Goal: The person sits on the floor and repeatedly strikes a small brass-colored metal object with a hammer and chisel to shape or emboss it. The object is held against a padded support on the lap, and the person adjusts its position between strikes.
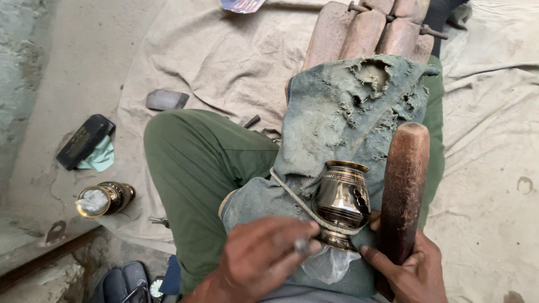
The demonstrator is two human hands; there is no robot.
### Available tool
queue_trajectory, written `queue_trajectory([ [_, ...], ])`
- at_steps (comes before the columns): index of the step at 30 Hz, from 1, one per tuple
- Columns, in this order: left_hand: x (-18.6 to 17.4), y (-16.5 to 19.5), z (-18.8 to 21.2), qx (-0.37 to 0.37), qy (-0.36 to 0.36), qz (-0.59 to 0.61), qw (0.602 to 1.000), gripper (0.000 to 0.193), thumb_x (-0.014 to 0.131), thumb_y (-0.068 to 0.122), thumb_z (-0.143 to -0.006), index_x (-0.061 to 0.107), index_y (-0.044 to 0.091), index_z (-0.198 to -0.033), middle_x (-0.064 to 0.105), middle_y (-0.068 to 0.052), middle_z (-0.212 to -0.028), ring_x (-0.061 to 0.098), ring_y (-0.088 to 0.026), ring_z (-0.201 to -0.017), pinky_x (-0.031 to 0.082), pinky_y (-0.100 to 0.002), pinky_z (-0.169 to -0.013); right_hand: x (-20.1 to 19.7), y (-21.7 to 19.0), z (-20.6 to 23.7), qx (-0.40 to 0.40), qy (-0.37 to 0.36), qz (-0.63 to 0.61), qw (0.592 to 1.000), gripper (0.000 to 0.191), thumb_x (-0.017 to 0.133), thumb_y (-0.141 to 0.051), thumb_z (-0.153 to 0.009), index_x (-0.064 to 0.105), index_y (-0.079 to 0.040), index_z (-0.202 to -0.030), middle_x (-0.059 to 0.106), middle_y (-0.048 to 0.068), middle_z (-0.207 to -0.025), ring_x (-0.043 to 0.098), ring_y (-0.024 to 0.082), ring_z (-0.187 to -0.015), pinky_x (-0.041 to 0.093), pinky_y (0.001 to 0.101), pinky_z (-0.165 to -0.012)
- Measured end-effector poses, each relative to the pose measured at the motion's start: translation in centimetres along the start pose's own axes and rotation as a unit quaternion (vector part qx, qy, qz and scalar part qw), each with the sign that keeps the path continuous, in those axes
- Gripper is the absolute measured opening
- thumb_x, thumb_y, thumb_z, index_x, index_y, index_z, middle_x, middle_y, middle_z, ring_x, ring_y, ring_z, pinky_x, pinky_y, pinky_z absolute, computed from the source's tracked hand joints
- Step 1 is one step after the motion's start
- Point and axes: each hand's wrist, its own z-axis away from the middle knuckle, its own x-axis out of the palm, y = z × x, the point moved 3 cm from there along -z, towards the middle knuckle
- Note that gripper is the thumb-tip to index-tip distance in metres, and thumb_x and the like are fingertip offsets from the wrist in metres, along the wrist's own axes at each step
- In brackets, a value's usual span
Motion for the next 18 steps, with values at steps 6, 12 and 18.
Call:
queue_trajectory([
  [6, -0.6, -1.1, -2.2, -0.262, 0.016, 0.211, 0.942, 0.036, 0.082, 0.008, -0.087, 0.072, -0.002, -0.121, 0.074, -0.008, -0.101, 0.075, -0.013, -0.085, 0.065, -0.023, -0.073, -0.3, 0.1, -0.2, 0.01, 0.006, 0.014, 1.0, 0.041, 0.074, 0.017, -0.068, 0.063, 0.004, -0.106, 0.073, 0.022, -0.124, 0.067, 0.025, -0.118, 0.051, 0.0404, -0.101],
  [12, -0.9, 0.2, -5.3, -0.145, -0.023, 0.155, 0.977, 0.029, 0.081, 0.009, -0.092, 0.074, 0.0, -0.118, 0.076, -0.01, -0.107, 0.075, -0.013, -0.091, 0.062, -0.024, -0.076, -2.8, 1.5, -0.3, -0.019, 0.034, -0.088, 0.995, 0.04, 0.072, 0.012, -0.075, 0.054, 0.005, -0.111, 0.076, 0.028, -0.114, 0.073, 0.03, -0.111, 0.056, 0.0438, -0.094],
  [18, -0.1, 0.6, -7.1, -0.121, -0.065, 0.139, 0.981, 0.035, 0.084, 0.013, -0.087, 0.075, 0.005, -0.12, 0.078, -0.007, -0.1, 0.076, -0.012, -0.086, 0.064, -0.025, -0.073, -9.3, 1.4, 0.2, -0.041, 0.104, 0.079, 0.991, 0.054, 0.076, 0.011, -0.081, 0.056, 0.003, -0.131, 0.07, 0.028, -0.089, 0.074, 0.035, -0.088, 0.06, 0.0486, -0.08],
])
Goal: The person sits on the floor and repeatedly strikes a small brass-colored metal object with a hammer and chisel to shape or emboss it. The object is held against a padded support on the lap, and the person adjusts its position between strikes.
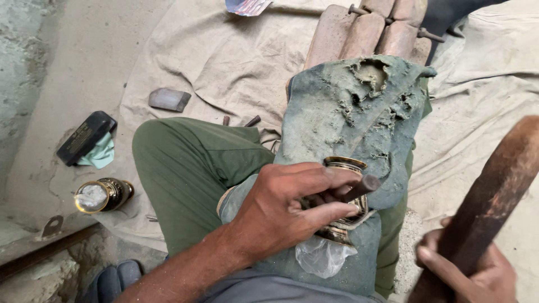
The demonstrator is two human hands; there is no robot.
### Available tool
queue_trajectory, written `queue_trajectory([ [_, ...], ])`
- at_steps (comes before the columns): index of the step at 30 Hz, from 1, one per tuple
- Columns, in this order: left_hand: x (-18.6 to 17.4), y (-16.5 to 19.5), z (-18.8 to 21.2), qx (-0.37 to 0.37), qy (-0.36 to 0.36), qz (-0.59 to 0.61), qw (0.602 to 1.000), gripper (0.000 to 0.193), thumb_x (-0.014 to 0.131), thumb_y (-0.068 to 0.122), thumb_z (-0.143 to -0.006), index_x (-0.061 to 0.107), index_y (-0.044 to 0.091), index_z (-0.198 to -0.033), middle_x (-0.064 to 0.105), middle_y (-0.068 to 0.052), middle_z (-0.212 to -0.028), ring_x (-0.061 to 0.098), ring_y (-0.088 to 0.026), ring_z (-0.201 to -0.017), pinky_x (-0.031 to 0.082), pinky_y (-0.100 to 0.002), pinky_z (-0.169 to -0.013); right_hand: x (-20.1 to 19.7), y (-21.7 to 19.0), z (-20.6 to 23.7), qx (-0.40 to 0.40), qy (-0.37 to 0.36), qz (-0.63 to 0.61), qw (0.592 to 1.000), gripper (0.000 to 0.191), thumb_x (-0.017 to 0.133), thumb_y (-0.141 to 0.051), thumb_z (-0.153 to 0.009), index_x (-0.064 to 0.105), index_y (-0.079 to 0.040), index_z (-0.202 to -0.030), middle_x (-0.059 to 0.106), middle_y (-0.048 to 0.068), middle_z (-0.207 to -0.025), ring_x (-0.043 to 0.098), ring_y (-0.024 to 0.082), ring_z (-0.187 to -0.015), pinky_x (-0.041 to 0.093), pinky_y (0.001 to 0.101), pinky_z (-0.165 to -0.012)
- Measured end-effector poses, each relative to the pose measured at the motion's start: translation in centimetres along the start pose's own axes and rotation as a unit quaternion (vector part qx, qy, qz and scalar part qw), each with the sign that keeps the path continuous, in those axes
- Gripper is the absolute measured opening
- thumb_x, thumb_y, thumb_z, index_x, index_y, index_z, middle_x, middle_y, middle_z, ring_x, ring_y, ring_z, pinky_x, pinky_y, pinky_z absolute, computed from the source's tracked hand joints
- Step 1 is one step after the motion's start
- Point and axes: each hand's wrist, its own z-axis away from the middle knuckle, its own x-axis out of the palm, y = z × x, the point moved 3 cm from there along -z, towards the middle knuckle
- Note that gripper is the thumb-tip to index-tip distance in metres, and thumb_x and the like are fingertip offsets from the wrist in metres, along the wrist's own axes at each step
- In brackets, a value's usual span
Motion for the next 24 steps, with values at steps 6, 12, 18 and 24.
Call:
queue_trajectory([
  [6, 0.1, 0.5, -0.9, 0.064, -0.03, -0.039, 0.997, 0.039, 0.084, 0.014, -0.088, 0.071, 0.006, -0.124, 0.076, -0.006, -0.102, 0.075, -0.013, -0.086, 0.063, -0.026, -0.075, -1.3, 0.4, 2.2, -0.121, -0.032, -0.075, 0.989, 0.048, 0.075, 0.002, -0.086, 0.052, -0.004, -0.127, 0.065, 0.018, -0.087, 0.079, 0.028, -0.085, 0.064, 0.046, -0.076],
  [12, 0.3, 0.1, -0.7, 0.079, -0.035, -0.024, 0.996, 0.042, 0.082, 0.015, -0.088, 0.069, 0.007, -0.127, 0.076, -0.007, -0.105, 0.076, -0.016, -0.086, 0.063, -0.029, -0.076, -0.4, -1.7, 2.7, -0.031, -0.013, 0.082, 0.996, 0.032, 0.08, 0.008, -0.076, 0.061, 0.004, -0.101, 0.07, 0.02, -0.077, 0.073, 0.027, -0.079, 0.058, 0.0404, -0.072],
  [18, 2.1, -0.3, -2.4, 0.102, -0.103, -0.077, 0.986, 0.042, 0.079, 0.02, -0.089, 0.065, 0.012, -0.129, 0.076, -0.006, -0.101, 0.076, -0.019, -0.084, 0.063, -0.033, -0.072, -2.9, -3.0, 3.9, -0.052, 0.045, 0.178, 0.982, 0.034, 0.079, 0.005, -0.083, 0.057, -0.001, -0.109, 0.065, 0.014, -0.074, 0.074, 0.023, -0.065, 0.06, 0.0372, -0.061],
  [24, 2.7, 0.7, -3.1, 0.145, -0.155, -0.176, 0.961, 0.048, 0.076, 0.021, -0.09, 0.06, 0.017, -0.136, 0.069, -0.006, -0.085, 0.069, -0.023, -0.072, 0.057, -0.039, -0.06, -4.0, -4.9, -1.1, -0.032, -0.145, 0.341, 0.928, 0.022, 0.083, -0.013, -0.087, 0.062, -0.01, -0.082, 0.064, 0.005, -0.06, 0.067, 0.018, -0.06, 0.056, 0.0335, -0.069],
])
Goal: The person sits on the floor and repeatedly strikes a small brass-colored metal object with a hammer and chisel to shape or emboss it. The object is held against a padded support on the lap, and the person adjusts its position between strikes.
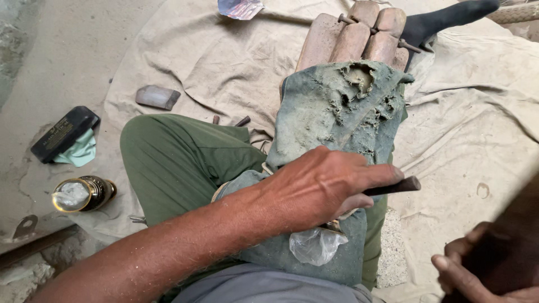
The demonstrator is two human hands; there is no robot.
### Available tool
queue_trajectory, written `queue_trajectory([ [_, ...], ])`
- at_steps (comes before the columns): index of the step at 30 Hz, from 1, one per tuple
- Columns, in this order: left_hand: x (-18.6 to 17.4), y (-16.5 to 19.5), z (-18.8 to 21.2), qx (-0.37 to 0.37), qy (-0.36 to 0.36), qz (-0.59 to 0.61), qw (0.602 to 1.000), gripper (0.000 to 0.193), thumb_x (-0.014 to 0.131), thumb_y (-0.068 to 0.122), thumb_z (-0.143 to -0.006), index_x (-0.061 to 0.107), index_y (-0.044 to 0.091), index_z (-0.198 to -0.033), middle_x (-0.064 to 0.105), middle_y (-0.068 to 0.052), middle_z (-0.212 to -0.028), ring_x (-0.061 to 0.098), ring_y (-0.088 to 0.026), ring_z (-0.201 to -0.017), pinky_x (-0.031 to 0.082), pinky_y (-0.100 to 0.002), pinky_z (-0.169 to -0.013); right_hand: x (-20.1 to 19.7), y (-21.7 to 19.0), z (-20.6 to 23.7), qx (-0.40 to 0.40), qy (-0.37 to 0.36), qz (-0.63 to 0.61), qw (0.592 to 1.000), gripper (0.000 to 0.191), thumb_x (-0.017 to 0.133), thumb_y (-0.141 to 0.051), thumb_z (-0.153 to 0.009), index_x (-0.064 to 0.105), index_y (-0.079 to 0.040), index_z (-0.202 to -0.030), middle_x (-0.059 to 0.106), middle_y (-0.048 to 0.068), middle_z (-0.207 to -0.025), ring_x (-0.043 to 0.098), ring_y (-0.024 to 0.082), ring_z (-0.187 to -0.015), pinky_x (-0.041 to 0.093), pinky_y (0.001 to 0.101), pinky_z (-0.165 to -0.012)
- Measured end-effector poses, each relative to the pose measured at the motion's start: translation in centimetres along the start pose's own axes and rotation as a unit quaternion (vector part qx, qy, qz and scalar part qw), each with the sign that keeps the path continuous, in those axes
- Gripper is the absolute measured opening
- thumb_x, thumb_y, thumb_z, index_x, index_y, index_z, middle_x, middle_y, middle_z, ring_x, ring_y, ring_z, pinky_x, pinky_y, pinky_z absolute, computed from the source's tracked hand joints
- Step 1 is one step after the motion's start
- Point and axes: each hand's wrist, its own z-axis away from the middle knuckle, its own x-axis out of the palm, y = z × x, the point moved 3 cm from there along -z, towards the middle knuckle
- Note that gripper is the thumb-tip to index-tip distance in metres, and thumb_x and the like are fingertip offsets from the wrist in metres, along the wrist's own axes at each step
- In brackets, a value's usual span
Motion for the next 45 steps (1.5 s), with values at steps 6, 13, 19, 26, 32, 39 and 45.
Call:
queue_trajectory([
  [6, -0.2, 0.6, 0.0, 0.021, -0.034, -0.03, 0.999, 0.042, 0.058, 0.004, -0.098, 0.062, 0.021, -0.136, 0.061, -0.008, -0.076, 0.067, -0.021, -0.06, 0.055, -0.036, -0.048, -0.4, 0.0, 1.1, -0.106, 0.099, 0.016, 0.989, 0.032, 0.083, -0.03, -0.083, 0.063, -0.005, -0.086, 0.061, 0.003, -0.07, 0.063, 0.01, -0.059, 0.055, 0.0268, -0.059],
  [13, 1.2, 0.1, 1.2, -0.01, 0.005, -0.025, 1.0, 0.028, 0.059, 0.013, -0.102, 0.06, 0.014, -0.13, 0.058, -0.005, -0.076, 0.065, -0.017, -0.06, 0.053, -0.03, -0.048, -0.5, 2.1, 1.6, -0.189, 0.164, 0.037, 0.968, 0.041, 0.086, -0.031, -0.074, 0.062, -0.005, -0.094, 0.06, 0.001, -0.07, 0.063, 0.007, -0.056, 0.053, 0.0269, -0.058],
  [19, 2.1, -0.6, 2.8, 0.04, 0.047, -0.034, 0.998, 0.021, 0.064, 0.02, -0.109, 0.06, 0.016, -0.129, 0.051, 0.0, -0.075, 0.056, -0.013, -0.06, 0.051, -0.028, -0.049, -1.3, 2.4, 2.3, -0.157, 0.146, 0.078, 0.974, 0.041, 0.086, -0.03, -0.074, 0.062, -0.005, -0.096, 0.061, 0.001, -0.072, 0.063, 0.007, -0.058, 0.053, 0.0272, -0.059],
  [26, 1.9, -1.3, 4.3, 0.095, 0.101, -0.037, 0.99, 0.028, 0.066, 0.024, -0.108, 0.061, 0.022, -0.136, 0.051, 0.002, -0.081, 0.056, -0.01, -0.065, 0.052, -0.026, -0.054, -1.8, 1.9, 3.4, -0.146, 0.153, 0.096, 0.973, 0.04, 0.086, -0.028, -0.074, 0.062, -0.005, -0.098, 0.062, 0.002, -0.074, 0.064, 0.008, -0.06, 0.054, 0.0274, -0.061],
  [32, 1.5, -3.0, 2.9, 0.057, 0.123, 0.051, 0.99, 0.046, 0.073, 0.028, -0.095, 0.059, 0.022, -0.138, 0.068, 0.003, -0.09, 0.064, -0.01, -0.073, 0.059, -0.027, -0.067, -2.6, 0.9, 3.7, -0.146, 0.153, 0.114, 0.971, 0.04, 0.085, -0.026, -0.074, 0.063, -0.005, -0.099, 0.062, 0.002, -0.075, 0.064, 0.008, -0.062, 0.054, 0.0277, -0.062],
  [39, 1.3, -2.3, 2.3, 0.053, 0.056, 0.056, 0.995, 0.047, 0.073, 0.019, -0.093, 0.063, 0.027, -0.138, 0.071, 0.002, -0.089, 0.067, -0.011, -0.075, 0.062, -0.026, -0.065, -2.8, -0.4, 3.2, -0.151, 0.153, 0.13, 0.968, 0.04, 0.085, -0.025, -0.074, 0.063, -0.005, -0.101, 0.063, 0.003, -0.077, 0.065, 0.009, -0.064, 0.054, 0.028, -0.063],
  [45, 1.1, -2.2, 4.0, 0.041, 0.124, 0.033, 0.991, 0.042, 0.076, 0.02, -0.094, 0.064, 0.012, -0.134, 0.068, -0.002, -0.095, 0.066, -0.013, -0.076, 0.058, -0.027, -0.062, -3.1, -1.4, 3.2, -0.148, 0.149, 0.146, 0.967, 0.04, 0.085, -0.023, -0.074, 0.064, -0.005, -0.102, 0.064, 0.003, -0.079, 0.065, 0.01, -0.066, 0.055, 0.0282, -0.065],
])
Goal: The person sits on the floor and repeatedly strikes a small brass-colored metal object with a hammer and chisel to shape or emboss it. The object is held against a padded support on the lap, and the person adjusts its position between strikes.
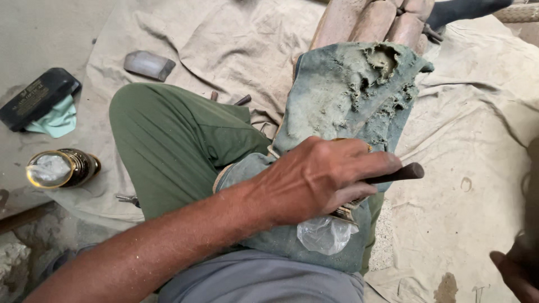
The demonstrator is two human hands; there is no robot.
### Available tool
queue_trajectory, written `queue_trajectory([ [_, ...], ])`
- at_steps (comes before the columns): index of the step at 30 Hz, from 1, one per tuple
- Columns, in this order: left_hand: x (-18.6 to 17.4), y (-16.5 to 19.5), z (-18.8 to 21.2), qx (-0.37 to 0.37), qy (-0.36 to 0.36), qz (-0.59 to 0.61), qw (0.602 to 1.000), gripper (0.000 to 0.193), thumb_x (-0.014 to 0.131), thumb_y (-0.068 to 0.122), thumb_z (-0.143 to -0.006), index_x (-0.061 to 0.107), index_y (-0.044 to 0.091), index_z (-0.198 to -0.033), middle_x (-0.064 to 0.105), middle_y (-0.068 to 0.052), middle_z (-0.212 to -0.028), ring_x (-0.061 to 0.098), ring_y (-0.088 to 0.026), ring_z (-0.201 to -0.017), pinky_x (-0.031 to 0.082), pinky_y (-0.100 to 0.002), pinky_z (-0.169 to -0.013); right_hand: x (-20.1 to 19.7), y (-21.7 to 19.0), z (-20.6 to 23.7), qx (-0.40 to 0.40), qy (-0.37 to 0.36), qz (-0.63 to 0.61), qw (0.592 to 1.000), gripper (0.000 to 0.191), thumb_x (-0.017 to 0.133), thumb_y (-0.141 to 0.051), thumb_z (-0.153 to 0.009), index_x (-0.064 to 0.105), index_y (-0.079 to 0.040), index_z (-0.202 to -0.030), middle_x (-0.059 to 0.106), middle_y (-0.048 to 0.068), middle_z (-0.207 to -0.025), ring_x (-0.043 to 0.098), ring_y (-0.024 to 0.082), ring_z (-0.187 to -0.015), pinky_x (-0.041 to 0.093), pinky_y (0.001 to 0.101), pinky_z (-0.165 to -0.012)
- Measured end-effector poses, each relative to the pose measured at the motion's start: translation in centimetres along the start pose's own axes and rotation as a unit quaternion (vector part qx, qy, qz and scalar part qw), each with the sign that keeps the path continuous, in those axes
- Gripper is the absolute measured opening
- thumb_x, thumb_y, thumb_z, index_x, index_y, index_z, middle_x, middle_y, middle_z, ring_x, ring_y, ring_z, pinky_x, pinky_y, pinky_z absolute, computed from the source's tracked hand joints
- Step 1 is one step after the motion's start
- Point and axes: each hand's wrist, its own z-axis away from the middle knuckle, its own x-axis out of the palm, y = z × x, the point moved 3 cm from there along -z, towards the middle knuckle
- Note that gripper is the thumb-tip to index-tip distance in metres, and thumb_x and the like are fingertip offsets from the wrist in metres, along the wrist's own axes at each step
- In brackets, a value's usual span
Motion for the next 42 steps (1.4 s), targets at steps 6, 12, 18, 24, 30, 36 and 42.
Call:
queue_trajectory([
  [6, -0.4, 0.6, 1.8, -0.018, 0.06, 0.033, 0.997, 0.04, 0.076, 0.018, -0.097, 0.063, 0.01, -0.135, 0.065, -0.004, -0.097, 0.066, -0.014, -0.075, 0.059, -0.028, -0.064, -0.9, -0.8, -0.2, 0.002, -0.006, 0.025, 1.0, 0.04, 0.085, -0.022, -0.074, 0.064, -0.004, -0.104, 0.065, 0.004, -0.08, 0.065, 0.01, -0.067, 0.055, 0.0284, -0.066],
  [12, -1.1, 1.0, 3.0, 0.028, 0.107, 0.018, 0.994, 0.032, 0.076, 0.02, -0.102, 0.064, 0.012, -0.131, 0.065, -0.003, -0.093, 0.067, -0.014, -0.075, 0.059, -0.029, -0.065, -2.0, -1.7, -0.5, 0.002, -0.007, 0.054, 0.999, 0.041, 0.084, -0.02, -0.074, 0.064, -0.004, -0.106, 0.066, 0.004, -0.082, 0.066, 0.011, -0.069, 0.055, 0.0287, -0.067],
  [18, -0.8, -0.7, 1.8, -0.019, 0.08, 0.058, 0.995, 0.039, 0.075, 0.026, -0.098, 0.066, 0.013, -0.134, 0.069, 0.0, -0.094, 0.067, -0.012, -0.072, 0.06, -0.026, -0.062, -3.0, -3.0, -0.4, -0.001, -0.005, 0.067, 0.998, 0.041, 0.084, -0.019, -0.074, 0.065, -0.004, -0.107, 0.066, 0.005, -0.084, 0.066, 0.011, -0.071, 0.056, 0.0289, -0.068],
  [24, -1.5, -1.4, 1.5, 0.004, 0.044, 0.039, 0.998, 0.044, 0.077, 0.027, -0.093, 0.067, 0.014, -0.134, 0.07, -0.001, -0.089, 0.068, -0.014, -0.075, 0.06, -0.03, -0.069, -3.4, -4.5, -1.1, -0.009, -0.004, 0.085, 0.996, 0.042, 0.084, -0.017, -0.074, 0.065, -0.004, -0.109, 0.067, 0.005, -0.085, 0.067, 0.012, -0.073, 0.056, 0.0291, -0.07],
  [30, -1.1, -0.9, 2.1, -0.001, 0.083, 0.066, 0.994, 0.038, 0.077, 0.024, -0.096, 0.066, 0.014, -0.131, 0.074, -0.002, -0.107, 0.073, -0.012, -0.085, 0.063, -0.026, -0.073, -3.4, -5.7, -2.1, -0.013, -0.008, 0.099, 0.995, 0.042, 0.083, -0.016, -0.074, 0.065, -0.004, -0.11, 0.068, 0.006, -0.087, 0.067, 0.012, -0.075, 0.056, 0.0294, -0.071],
  [36, -1.3, -0.5, 3.5, -0.011, 0.131, 0.078, 0.988, 0.035, 0.08, 0.02, -0.096, 0.068, 0.008, -0.127, 0.072, -0.006, -0.104, 0.072, -0.016, -0.086, 0.061, -0.03, -0.073, -3.8, -6.8, -3.0, -0.013, -0.013, 0.113, 0.993, 0.043, 0.083, -0.014, -0.074, 0.066, -0.004, -0.112, 0.068, 0.007, -0.088, 0.068, 0.013, -0.076, 0.057, 0.0296, -0.072],
  [42, -1.3, 0.0, 4.6, 0.008, 0.159, 0.063, 0.985, 0.029, 0.08, 0.018, -0.098, 0.069, 0.01, -0.124, 0.07, -0.002, -0.098, 0.071, -0.014, -0.082, 0.06, -0.028, -0.068, -4.1, -7.5, -3.4, -0.016, -0.014, 0.122, 0.992, 0.044, 0.083, -0.013, -0.074, 0.066, -0.004, -0.113, 0.069, 0.007, -0.09, 0.068, 0.013, -0.078, 0.057, 0.0298, -0.074],
])
